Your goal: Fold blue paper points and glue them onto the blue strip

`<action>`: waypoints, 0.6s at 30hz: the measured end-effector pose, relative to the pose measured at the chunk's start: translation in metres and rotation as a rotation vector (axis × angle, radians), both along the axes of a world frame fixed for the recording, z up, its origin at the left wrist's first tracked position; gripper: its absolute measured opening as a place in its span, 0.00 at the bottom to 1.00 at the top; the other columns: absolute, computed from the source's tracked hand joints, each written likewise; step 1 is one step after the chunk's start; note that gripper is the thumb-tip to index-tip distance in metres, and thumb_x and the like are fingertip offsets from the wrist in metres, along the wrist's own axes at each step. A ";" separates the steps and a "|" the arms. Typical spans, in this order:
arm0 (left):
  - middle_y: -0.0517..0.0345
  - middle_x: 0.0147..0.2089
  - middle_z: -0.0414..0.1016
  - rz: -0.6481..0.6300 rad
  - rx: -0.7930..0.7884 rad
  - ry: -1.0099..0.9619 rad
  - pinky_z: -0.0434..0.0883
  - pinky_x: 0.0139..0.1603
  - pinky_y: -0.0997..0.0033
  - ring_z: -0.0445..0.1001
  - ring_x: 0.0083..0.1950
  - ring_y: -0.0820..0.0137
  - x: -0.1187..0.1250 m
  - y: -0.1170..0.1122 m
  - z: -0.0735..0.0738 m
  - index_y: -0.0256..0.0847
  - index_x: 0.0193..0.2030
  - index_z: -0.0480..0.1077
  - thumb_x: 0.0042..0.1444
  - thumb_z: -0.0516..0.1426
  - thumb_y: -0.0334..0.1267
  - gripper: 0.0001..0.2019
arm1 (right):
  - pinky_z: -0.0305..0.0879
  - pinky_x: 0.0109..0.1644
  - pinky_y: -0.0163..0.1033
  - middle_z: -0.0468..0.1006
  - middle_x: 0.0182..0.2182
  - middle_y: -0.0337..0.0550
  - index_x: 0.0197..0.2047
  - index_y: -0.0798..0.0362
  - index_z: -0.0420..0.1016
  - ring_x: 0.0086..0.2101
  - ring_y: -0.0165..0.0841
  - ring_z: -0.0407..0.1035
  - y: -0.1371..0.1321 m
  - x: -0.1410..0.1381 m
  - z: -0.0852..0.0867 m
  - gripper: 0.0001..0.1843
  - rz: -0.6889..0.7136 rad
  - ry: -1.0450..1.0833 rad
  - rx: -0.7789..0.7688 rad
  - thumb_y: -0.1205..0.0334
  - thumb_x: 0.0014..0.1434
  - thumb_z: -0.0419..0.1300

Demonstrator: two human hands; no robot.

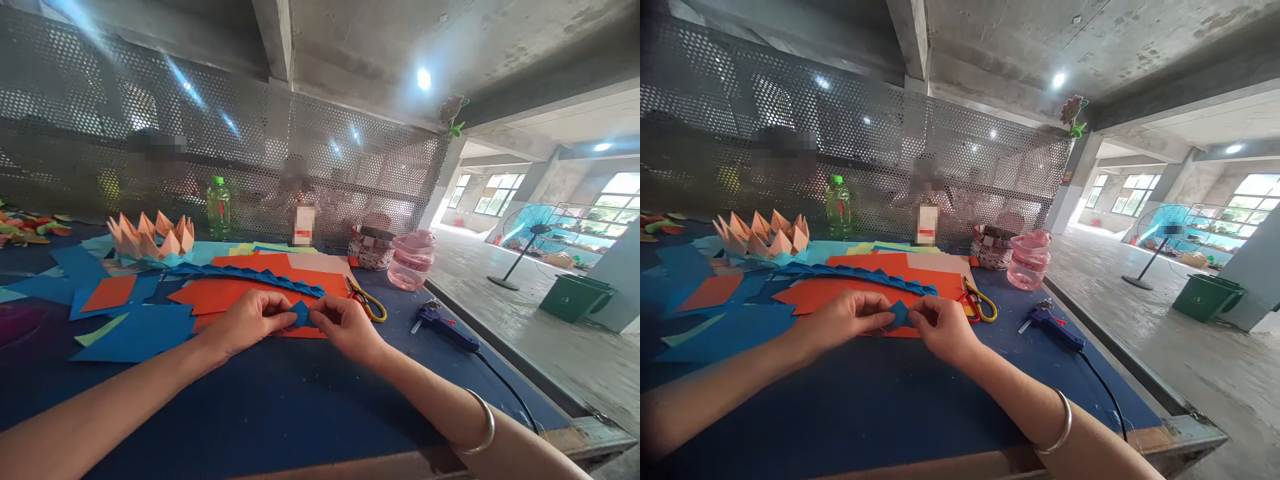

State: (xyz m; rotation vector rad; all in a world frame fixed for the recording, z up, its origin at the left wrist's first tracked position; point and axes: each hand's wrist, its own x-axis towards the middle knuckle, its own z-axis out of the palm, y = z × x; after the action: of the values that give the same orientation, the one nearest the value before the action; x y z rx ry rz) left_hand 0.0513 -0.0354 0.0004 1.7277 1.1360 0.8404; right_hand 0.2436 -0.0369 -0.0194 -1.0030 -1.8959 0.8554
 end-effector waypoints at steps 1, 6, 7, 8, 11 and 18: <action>0.59 0.28 0.75 -0.011 0.026 0.022 0.68 0.35 0.72 0.72 0.32 0.68 0.000 0.001 -0.001 0.38 0.29 0.72 0.44 0.62 0.50 0.16 | 0.58 0.29 0.32 0.71 0.24 0.37 0.30 0.55 0.73 0.25 0.27 0.62 0.000 0.000 -0.001 0.09 -0.003 -0.008 0.005 0.58 0.55 0.57; 0.62 0.24 0.72 -0.039 0.018 0.128 0.62 0.26 0.75 0.68 0.25 0.72 -0.001 0.001 -0.006 0.38 0.26 0.71 0.45 0.61 0.49 0.15 | 0.62 0.33 0.33 0.75 0.27 0.40 0.32 0.55 0.75 0.28 0.29 0.67 -0.002 -0.004 -0.003 0.10 0.020 -0.010 -0.007 0.58 0.56 0.57; 0.63 0.23 0.71 -0.027 0.010 0.148 0.61 0.24 0.75 0.67 0.24 0.73 0.000 0.000 -0.006 0.38 0.24 0.70 0.45 0.61 0.48 0.14 | 0.62 0.33 0.33 0.76 0.27 0.40 0.32 0.55 0.75 0.28 0.29 0.67 -0.003 -0.005 -0.003 0.10 0.025 -0.015 -0.007 0.59 0.56 0.57; 0.64 0.21 0.70 -0.012 0.017 0.168 0.59 0.23 0.76 0.65 0.23 0.73 0.000 -0.001 -0.006 0.38 0.23 0.70 0.45 0.61 0.47 0.13 | 0.62 0.33 0.33 0.76 0.27 0.40 0.32 0.55 0.75 0.28 0.29 0.67 -0.004 -0.005 -0.003 0.10 0.028 -0.024 -0.003 0.59 0.56 0.57; 0.65 0.19 0.67 0.008 0.083 0.222 0.57 0.22 0.76 0.64 0.22 0.74 0.000 -0.005 -0.005 0.38 0.20 0.68 0.44 0.62 0.43 0.12 | 0.62 0.33 0.33 0.76 0.27 0.39 0.32 0.55 0.75 0.28 0.29 0.66 -0.005 -0.004 -0.004 0.09 0.056 -0.058 0.011 0.60 0.56 0.57; 0.60 0.24 0.73 -0.021 -0.103 0.092 0.64 0.29 0.73 0.70 0.27 0.70 -0.003 0.003 -0.008 0.38 0.24 0.70 0.43 0.63 0.48 0.14 | 0.56 0.28 0.32 0.72 0.24 0.37 0.31 0.56 0.74 0.24 0.26 0.60 -0.003 -0.002 -0.001 0.10 0.015 -0.127 0.017 0.59 0.56 0.56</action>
State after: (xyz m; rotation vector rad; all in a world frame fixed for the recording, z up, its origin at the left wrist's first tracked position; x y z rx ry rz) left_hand 0.0485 -0.0322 -0.0079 1.7049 1.1987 0.6841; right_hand 0.2416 -0.0396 -0.0205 -1.0557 -2.0161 0.7986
